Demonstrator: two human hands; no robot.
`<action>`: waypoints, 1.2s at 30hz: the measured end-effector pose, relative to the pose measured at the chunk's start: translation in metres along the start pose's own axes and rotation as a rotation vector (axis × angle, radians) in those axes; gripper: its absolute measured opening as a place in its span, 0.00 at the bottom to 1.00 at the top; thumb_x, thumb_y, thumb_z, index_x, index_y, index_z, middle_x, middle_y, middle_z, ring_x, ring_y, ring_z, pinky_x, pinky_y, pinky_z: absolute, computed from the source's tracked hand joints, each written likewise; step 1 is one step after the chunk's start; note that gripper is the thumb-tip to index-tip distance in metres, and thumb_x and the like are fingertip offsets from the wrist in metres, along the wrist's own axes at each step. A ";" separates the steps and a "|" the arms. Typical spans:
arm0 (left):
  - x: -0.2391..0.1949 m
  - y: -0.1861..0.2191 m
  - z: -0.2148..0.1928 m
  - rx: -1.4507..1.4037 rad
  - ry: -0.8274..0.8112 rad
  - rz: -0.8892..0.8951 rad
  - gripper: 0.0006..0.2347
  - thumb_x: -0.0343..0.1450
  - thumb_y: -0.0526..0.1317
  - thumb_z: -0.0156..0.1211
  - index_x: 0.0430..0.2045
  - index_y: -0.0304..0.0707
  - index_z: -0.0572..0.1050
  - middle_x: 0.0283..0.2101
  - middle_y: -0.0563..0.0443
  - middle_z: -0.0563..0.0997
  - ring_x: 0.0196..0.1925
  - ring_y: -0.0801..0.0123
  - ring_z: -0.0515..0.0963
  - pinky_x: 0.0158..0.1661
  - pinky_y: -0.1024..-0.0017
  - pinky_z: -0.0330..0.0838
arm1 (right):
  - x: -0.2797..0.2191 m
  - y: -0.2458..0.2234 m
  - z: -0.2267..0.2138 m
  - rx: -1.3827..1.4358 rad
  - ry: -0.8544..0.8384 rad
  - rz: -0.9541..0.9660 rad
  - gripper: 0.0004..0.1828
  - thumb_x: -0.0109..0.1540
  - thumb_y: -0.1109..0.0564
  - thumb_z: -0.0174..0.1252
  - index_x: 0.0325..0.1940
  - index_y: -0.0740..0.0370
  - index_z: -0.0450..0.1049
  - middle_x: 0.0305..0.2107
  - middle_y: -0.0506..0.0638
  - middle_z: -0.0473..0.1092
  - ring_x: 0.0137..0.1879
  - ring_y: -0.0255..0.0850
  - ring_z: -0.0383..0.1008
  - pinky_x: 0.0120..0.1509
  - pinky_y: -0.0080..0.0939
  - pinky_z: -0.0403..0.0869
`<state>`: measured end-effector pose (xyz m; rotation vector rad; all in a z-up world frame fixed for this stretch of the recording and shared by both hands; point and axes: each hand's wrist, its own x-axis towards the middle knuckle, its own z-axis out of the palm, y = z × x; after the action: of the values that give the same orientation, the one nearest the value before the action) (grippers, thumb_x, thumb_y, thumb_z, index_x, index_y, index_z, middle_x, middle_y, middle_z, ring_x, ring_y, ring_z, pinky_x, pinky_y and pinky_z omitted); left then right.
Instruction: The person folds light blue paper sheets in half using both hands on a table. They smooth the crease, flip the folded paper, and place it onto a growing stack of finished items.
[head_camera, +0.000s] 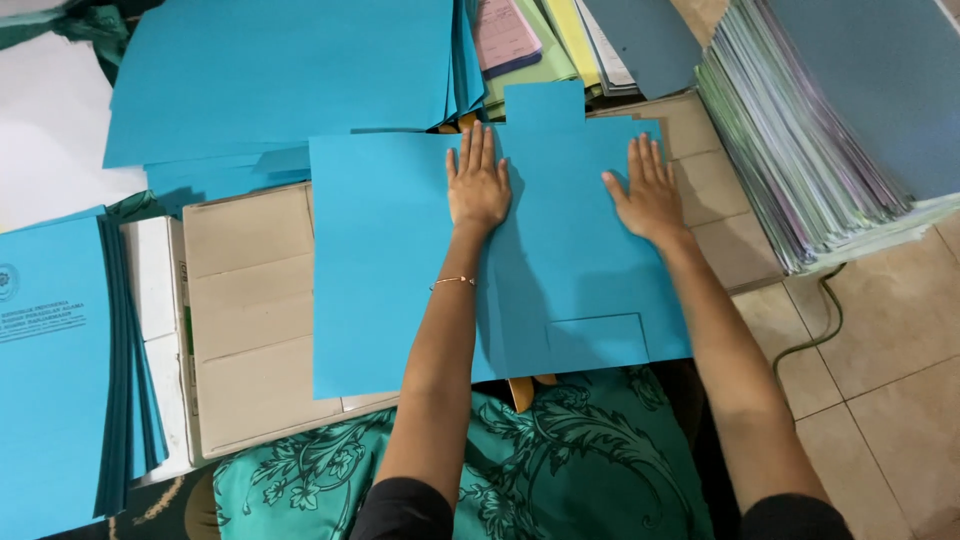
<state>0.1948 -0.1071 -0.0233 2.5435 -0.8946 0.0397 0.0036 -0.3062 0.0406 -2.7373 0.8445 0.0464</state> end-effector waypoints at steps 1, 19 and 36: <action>0.001 0.000 -0.001 -0.003 -0.001 -0.001 0.25 0.82 0.51 0.30 0.77 0.47 0.46 0.80 0.54 0.39 0.82 0.64 0.36 0.77 0.52 0.30 | -0.009 0.005 -0.002 -0.003 -0.002 0.001 0.49 0.71 0.21 0.24 0.84 0.55 0.35 0.80 0.52 0.28 0.84 0.49 0.24 0.86 0.60 0.31; -0.004 0.013 -0.002 0.056 0.026 -0.037 0.25 0.83 0.51 0.30 0.77 0.45 0.46 0.80 0.52 0.39 0.82 0.63 0.37 0.76 0.50 0.29 | -0.198 0.026 0.035 0.153 0.123 -0.167 0.38 0.75 0.42 0.36 0.83 0.68 0.39 0.78 0.69 0.33 0.81 0.67 0.32 0.80 0.66 0.38; -0.210 0.049 -0.051 -0.035 0.027 0.128 0.27 0.79 0.50 0.39 0.73 0.35 0.54 0.78 0.42 0.51 0.80 0.53 0.46 0.73 0.49 0.41 | -0.202 0.023 0.030 0.188 0.187 -0.196 0.43 0.73 0.36 0.41 0.82 0.66 0.42 0.78 0.68 0.36 0.81 0.67 0.34 0.78 0.75 0.39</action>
<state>0.0051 0.0040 0.0062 2.4453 -1.0372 0.0963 -0.1752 -0.2056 0.0282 -2.6586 0.5868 -0.3164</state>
